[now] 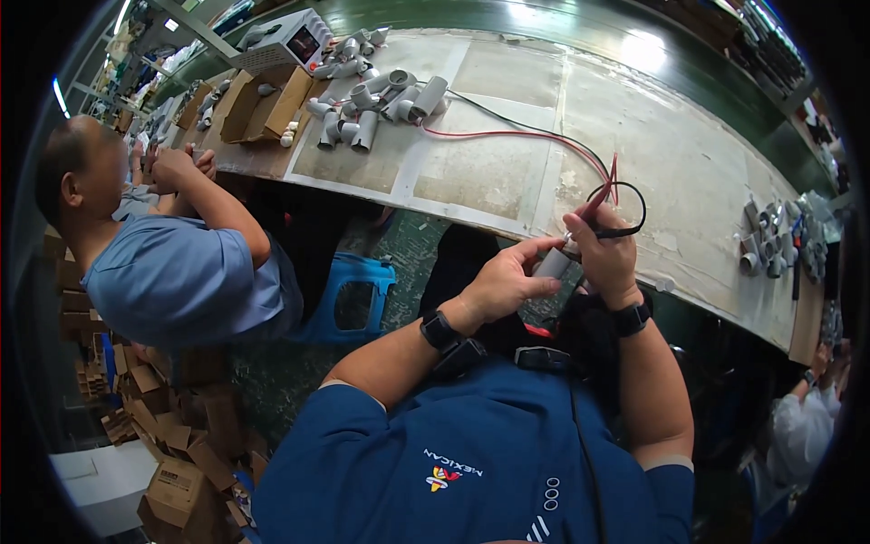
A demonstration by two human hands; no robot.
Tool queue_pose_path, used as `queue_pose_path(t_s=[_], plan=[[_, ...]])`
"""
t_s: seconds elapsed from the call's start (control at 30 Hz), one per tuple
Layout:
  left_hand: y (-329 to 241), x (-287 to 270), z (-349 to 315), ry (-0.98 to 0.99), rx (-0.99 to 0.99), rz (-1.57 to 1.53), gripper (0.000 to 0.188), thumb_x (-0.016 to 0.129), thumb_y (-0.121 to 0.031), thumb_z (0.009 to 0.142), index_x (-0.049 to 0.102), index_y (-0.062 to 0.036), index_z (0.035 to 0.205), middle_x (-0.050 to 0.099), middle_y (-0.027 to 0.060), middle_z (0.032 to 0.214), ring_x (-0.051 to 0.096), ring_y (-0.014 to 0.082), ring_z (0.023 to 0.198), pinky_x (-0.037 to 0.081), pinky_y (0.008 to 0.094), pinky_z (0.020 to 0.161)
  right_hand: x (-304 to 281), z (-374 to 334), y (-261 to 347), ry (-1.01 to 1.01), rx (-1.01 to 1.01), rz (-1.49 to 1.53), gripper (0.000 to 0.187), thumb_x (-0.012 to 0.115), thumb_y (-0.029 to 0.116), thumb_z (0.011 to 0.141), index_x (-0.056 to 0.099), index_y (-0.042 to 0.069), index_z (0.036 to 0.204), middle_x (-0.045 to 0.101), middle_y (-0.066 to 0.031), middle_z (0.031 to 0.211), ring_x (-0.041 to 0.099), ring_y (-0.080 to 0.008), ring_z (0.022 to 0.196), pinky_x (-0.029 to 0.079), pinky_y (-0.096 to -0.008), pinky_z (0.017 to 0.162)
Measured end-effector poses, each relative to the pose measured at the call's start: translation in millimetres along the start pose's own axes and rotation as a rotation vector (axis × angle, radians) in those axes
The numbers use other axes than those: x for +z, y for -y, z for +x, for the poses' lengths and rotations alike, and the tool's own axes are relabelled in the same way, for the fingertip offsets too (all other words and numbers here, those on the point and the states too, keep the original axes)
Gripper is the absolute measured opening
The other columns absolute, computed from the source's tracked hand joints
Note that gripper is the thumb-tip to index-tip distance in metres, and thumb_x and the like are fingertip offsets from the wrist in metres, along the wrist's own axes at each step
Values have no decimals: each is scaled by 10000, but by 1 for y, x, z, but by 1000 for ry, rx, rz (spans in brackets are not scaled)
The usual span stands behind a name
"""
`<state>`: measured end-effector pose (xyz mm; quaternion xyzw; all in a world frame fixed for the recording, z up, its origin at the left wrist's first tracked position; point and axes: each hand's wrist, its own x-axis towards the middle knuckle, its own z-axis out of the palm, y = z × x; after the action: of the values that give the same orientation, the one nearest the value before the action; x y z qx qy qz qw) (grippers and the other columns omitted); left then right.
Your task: Test electronic components using a multimeter on a production floor.
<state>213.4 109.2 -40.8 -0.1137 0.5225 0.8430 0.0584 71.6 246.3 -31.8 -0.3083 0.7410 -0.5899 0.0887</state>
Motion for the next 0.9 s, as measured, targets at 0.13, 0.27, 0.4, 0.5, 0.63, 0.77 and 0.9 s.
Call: queue_pose_path(t_s=[0.13,0.27,0.4,0.5,0.63,0.77,0.9], plan=[[0,1,0,-2,-6,5,669,751,18,906,478,-55,1512,645,30,1269,628,100,1090,538,274,959,0,0,2,-3,-27,-21,115,756,138,938,693,46,964,652,8,748,568,-73,640,451,-252,573],[3,0,0,-1,5,4,671,750,18,906,475,-57,1514,646,30,1268,628,99,1090,537,273,961,-1,-1,4,-6,-36,-16,112,756,136,937,692,47,960,659,4,753,571,-74,643,451,-253,571],[4,1,-1,-3,9,9,672,751,16,906,475,-59,1514,648,27,1262,627,97,1089,534,270,962,0,-2,3,-7,-31,-15,116,754,142,938,689,48,958,661,0,753,575,-77,641,452,-256,569],[0,3,-2,4,6,-5,671,754,12,905,478,-61,1512,650,25,1258,626,96,1088,531,268,963,-1,-2,3,-10,-54,-31,118,753,145,939,688,48,958,661,-4,753,577,-80,639,454,-258,569],[-3,4,-3,5,11,3,670,758,5,903,482,-63,1511,652,23,1254,624,96,1089,530,268,962,-2,-2,5,-8,-31,-28,133,759,150,931,688,38,945,678,-45,760,617,-133,663,488,-290,605],[0,3,-2,-8,6,46,671,762,-2,901,486,-65,1509,651,24,1258,622,96,1090,531,270,961,-1,-2,8,-6,-34,-14,127,754,147,935,686,41,952,669,-29,758,600,-111,653,475,-277,589],[0,3,-2,-10,0,44,674,758,5,903,479,-63,1513,646,29,1270,621,98,1099,532,271,962,-1,-2,8,-2,-35,-16,121,749,144,938,685,44,958,660,-14,756,583,-89,645,462,-265,573]])
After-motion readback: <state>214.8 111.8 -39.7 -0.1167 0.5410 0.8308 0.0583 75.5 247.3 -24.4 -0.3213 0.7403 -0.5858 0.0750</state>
